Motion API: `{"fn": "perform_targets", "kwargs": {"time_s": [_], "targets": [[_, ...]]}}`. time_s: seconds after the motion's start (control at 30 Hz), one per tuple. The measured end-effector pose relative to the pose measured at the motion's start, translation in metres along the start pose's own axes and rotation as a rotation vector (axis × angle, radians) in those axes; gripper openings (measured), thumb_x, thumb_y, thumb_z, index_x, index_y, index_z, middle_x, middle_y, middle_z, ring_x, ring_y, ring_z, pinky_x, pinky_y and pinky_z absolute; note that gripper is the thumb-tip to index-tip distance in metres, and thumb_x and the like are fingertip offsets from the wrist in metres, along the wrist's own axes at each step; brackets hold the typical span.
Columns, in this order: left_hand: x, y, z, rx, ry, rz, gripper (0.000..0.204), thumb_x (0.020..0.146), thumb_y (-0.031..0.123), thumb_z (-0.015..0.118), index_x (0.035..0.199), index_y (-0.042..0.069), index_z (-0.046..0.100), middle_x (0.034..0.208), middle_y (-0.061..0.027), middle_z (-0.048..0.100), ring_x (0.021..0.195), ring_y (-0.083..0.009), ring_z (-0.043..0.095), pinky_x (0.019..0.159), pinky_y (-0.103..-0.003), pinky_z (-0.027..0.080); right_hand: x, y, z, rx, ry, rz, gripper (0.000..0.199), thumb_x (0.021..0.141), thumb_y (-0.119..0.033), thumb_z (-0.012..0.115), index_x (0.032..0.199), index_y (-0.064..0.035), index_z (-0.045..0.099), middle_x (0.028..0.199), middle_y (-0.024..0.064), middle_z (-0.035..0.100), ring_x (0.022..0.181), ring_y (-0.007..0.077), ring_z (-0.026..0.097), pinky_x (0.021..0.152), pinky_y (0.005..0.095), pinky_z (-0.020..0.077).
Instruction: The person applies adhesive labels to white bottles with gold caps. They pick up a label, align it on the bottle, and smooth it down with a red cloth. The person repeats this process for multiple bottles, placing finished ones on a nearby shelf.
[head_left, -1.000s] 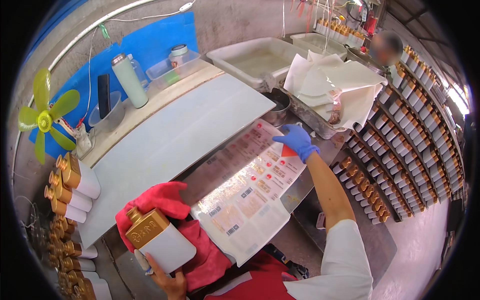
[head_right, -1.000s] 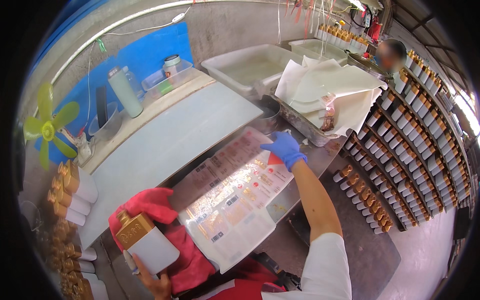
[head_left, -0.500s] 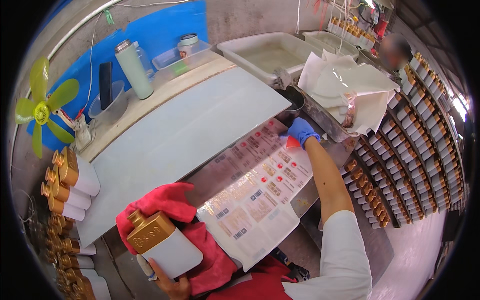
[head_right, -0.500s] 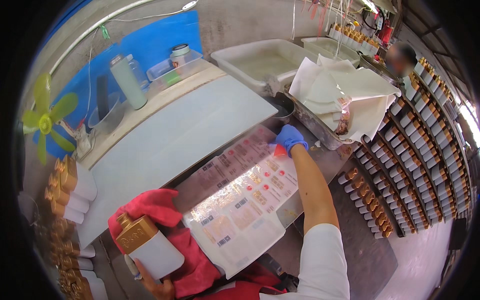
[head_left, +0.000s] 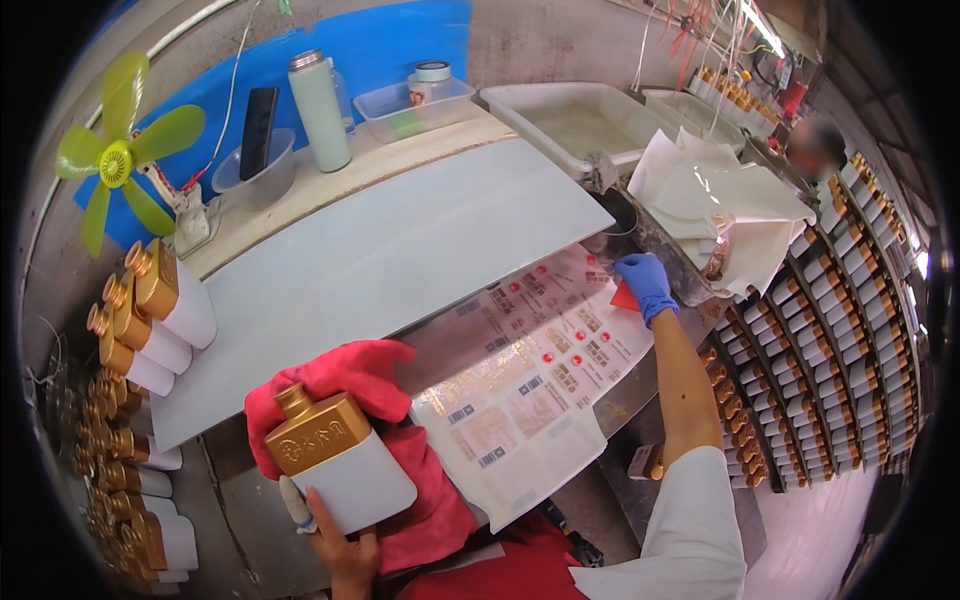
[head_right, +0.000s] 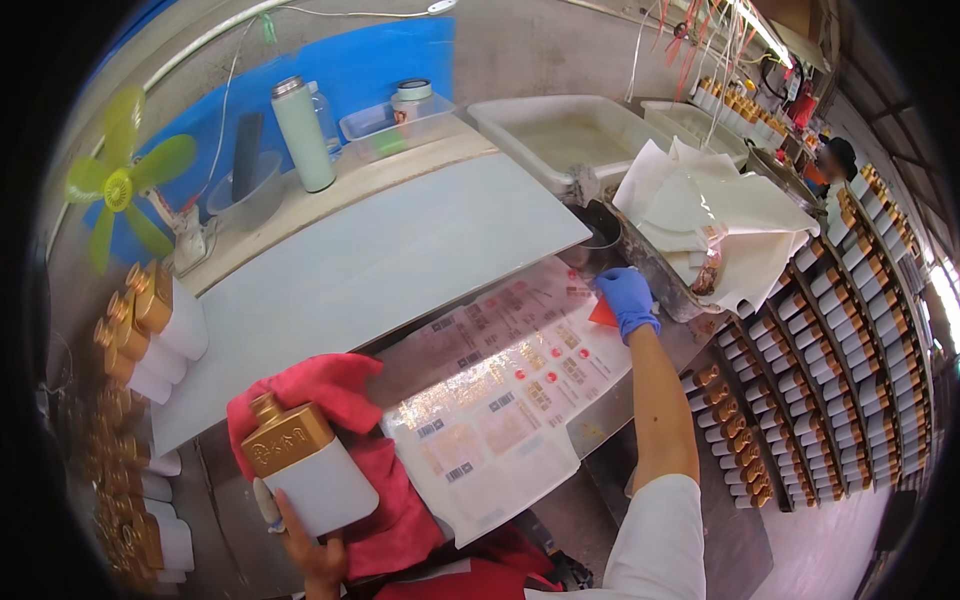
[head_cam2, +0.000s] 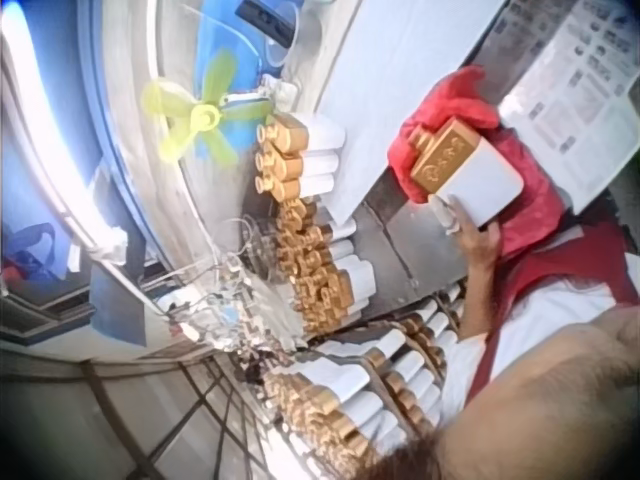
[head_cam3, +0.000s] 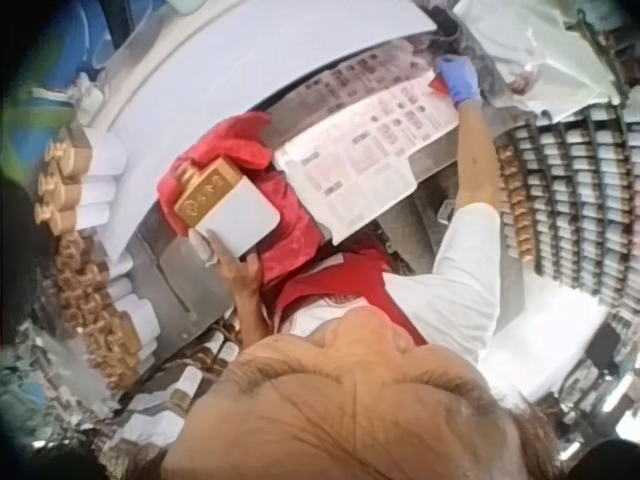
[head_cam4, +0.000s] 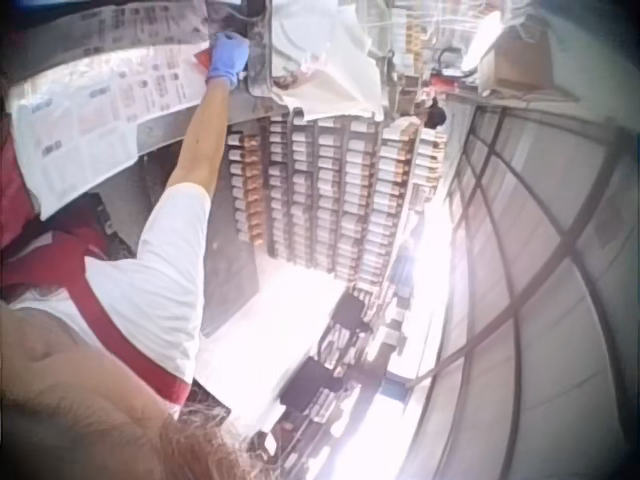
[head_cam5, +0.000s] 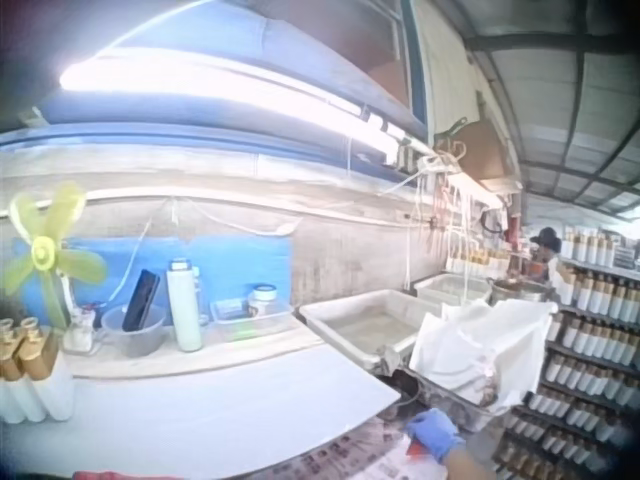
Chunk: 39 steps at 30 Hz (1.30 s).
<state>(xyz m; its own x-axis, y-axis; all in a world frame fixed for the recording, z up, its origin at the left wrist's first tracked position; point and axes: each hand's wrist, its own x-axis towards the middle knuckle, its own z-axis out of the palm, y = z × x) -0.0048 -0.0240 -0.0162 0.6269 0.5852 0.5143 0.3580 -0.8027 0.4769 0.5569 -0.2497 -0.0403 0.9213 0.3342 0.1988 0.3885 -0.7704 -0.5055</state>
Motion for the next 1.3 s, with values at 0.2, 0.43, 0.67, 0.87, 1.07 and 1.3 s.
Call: {"fn": "perform_targets", "kwargs": {"time_s": [0.2, 0.43, 0.67, 0.87, 1.07, 1.3], "targets": [[0.001, 0.003, 0.004, -0.056, 0.005, -0.03, 0.081, 0.073, 0.003, 0.07, 0.144, -0.003, 0.031, 0.147, -0.0386, 0.021, 0.136, -0.0531, 0.025, 0.11, -0.05, 0.027, -0.03, -0.028, -0.057, -0.287, 0.093, -0.035, 0.022, 0.079, -0.033, 0.062, 0.084, -0.014, 0.073, 0.082, 0.0117, 0.069, 0.078, 0.0318, 0.067, 0.071, 0.0407, 0.0522], [-0.006, -0.008, 0.001, -0.058, -0.026, -0.03, 0.088, 0.071, 0.009, 0.073, 0.144, -0.007, 0.026, 0.146, -0.0372, 0.024, 0.133, -0.0529, 0.029, 0.11, -0.052, 0.028, -0.097, -0.073, -0.061, -0.622, 0.136, -0.448, 0.019, 0.078, -0.026, 0.064, 0.072, -0.0092, 0.068, 0.071, 0.014, 0.064, 0.066, 0.0337, 0.064, 0.059, 0.0443, 0.051], [0.005, -0.008, -0.004, -0.158, 0.045, -0.009, 0.095, 0.073, 0.015, 0.076, 0.145, -0.011, 0.018, 0.145, -0.0379, 0.022, 0.133, -0.0528, 0.029, 0.11, -0.051, 0.028, -0.216, -0.247, -0.081, 0.013, -0.483, -0.569, 0.012, 0.076, -0.02, 0.072, 0.076, -0.0081, 0.071, 0.072, 0.0096, 0.066, 0.061, 0.0247, 0.063, 0.06, 0.0339, 0.0497], [0.003, -0.004, -0.014, -0.56, -0.035, -0.026, 0.115, 0.072, 0.031, 0.083, 0.148, -0.008, 0.007, 0.153, -0.0293, 0.013, 0.142, -0.0398, 0.019, 0.114, -0.045, 0.021, -0.274, -0.32, -0.023, 0.659, -0.918, -0.243, 0.019, 0.081, -0.019, 0.071, 0.089, -0.0013, 0.073, 0.075, 0.0066, 0.068, 0.069, 0.0106, 0.06, 0.067, 0.0262, 0.049], [0.022, -0.004, -0.014, -1.013, -0.011, -0.332, 0.092, 0.085, 0.016, 0.07, 0.149, -0.004, 0.008, 0.151, -0.0191, 0.024, 0.137, -0.0273, 0.031, 0.11, -0.038, 0.029, -0.293, -0.318, 0.007, 0.513, -0.578, -0.371, 0.016, 0.082, -0.021, 0.071, 0.089, -0.0067, 0.073, 0.071, 0.0063, 0.066, 0.061, 0.0136, 0.059, 0.061, 0.0276, 0.0488], [0.03, -0.009, 0.004, -0.917, 0.063, -0.366, 0.073, 0.091, 0.0, 0.053, 0.15, -0.001, 0.01, 0.144, -0.0158, 0.036, 0.13, -0.0207, 0.04, 0.106, -0.033, 0.035, -0.293, -0.317, 0.009, 0.529, -0.404, -0.397, 0.017, 0.081, -0.015, 0.071, 0.095, -0.0064, 0.071, 0.073, 0.003, 0.066, 0.058, 0.0083, 0.053, 0.057, 0.0236, 0.045]]}}
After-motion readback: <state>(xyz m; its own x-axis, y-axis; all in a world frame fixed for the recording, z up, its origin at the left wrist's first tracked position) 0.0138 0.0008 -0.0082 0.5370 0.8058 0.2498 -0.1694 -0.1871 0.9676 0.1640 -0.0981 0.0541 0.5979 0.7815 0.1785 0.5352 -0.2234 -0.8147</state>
